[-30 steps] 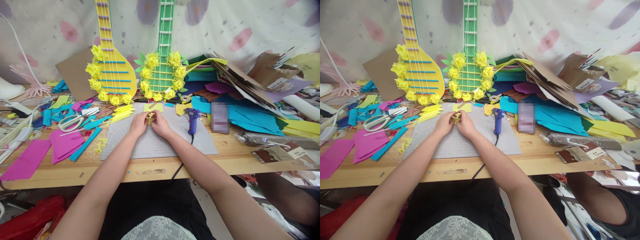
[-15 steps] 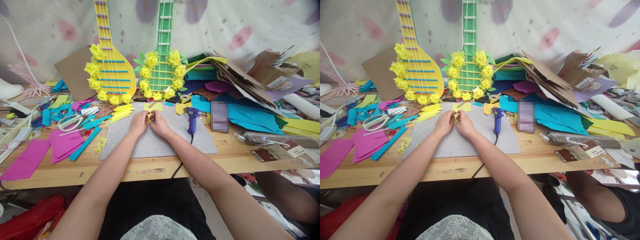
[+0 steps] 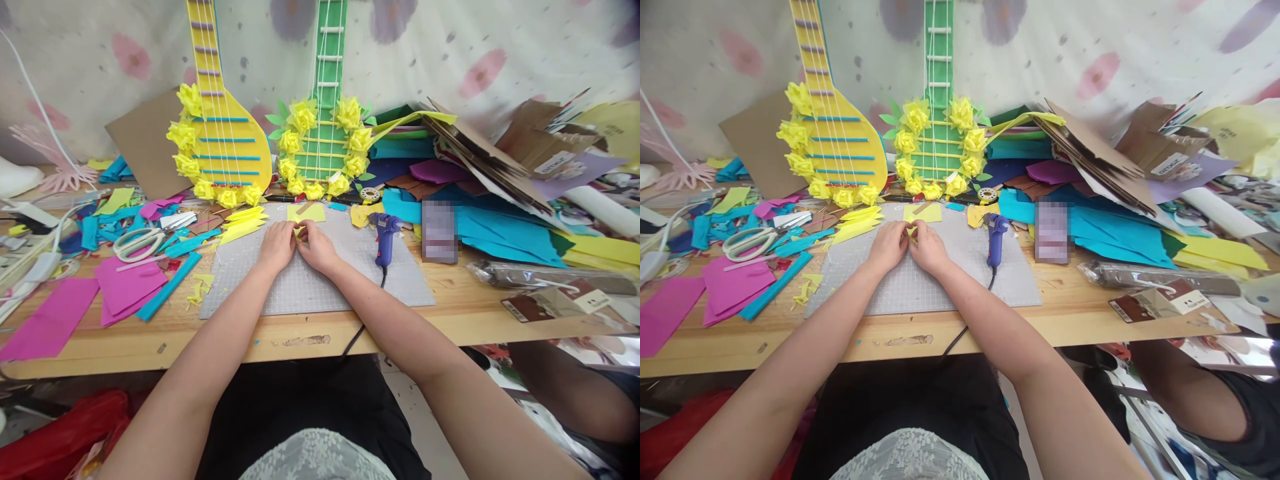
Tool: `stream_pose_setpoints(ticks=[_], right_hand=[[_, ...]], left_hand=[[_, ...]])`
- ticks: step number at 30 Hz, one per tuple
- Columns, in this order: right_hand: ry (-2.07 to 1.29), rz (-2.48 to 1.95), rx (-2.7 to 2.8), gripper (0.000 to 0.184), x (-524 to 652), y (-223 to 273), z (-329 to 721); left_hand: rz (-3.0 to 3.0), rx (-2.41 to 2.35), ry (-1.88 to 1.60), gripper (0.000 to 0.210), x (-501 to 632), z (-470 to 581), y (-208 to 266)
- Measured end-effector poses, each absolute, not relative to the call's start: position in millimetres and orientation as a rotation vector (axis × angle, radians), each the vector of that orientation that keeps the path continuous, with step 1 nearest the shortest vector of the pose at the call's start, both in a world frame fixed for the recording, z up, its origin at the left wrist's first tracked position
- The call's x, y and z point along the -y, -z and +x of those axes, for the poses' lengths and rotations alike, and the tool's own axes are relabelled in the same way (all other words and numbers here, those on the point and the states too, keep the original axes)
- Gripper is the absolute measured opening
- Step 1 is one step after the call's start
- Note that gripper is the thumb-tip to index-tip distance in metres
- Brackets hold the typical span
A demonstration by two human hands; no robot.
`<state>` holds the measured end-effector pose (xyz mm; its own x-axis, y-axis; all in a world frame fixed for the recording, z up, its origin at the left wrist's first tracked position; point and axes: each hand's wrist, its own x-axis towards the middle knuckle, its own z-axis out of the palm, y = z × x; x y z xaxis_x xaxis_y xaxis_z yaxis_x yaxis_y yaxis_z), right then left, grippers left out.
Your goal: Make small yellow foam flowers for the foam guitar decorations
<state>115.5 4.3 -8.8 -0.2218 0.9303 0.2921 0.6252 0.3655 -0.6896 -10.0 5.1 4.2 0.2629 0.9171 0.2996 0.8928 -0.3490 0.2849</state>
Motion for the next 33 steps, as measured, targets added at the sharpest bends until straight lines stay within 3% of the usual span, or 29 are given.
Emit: stream_pose_setpoints(ticks=[13, 33], right_hand=[[-0.538, -1.376, 1.973, 0.037, -4.4, 12.6, 114.3], [-0.561, -1.385, 1.971, 0.038, -3.1, 10.2, 114.1]], left_hand=[[2.366, -1.704, -0.815, 0.028, 2.1, -13.8, -5.9], [2.172, -1.832, -0.794, 0.025, 2.5, -13.1, -4.6]])
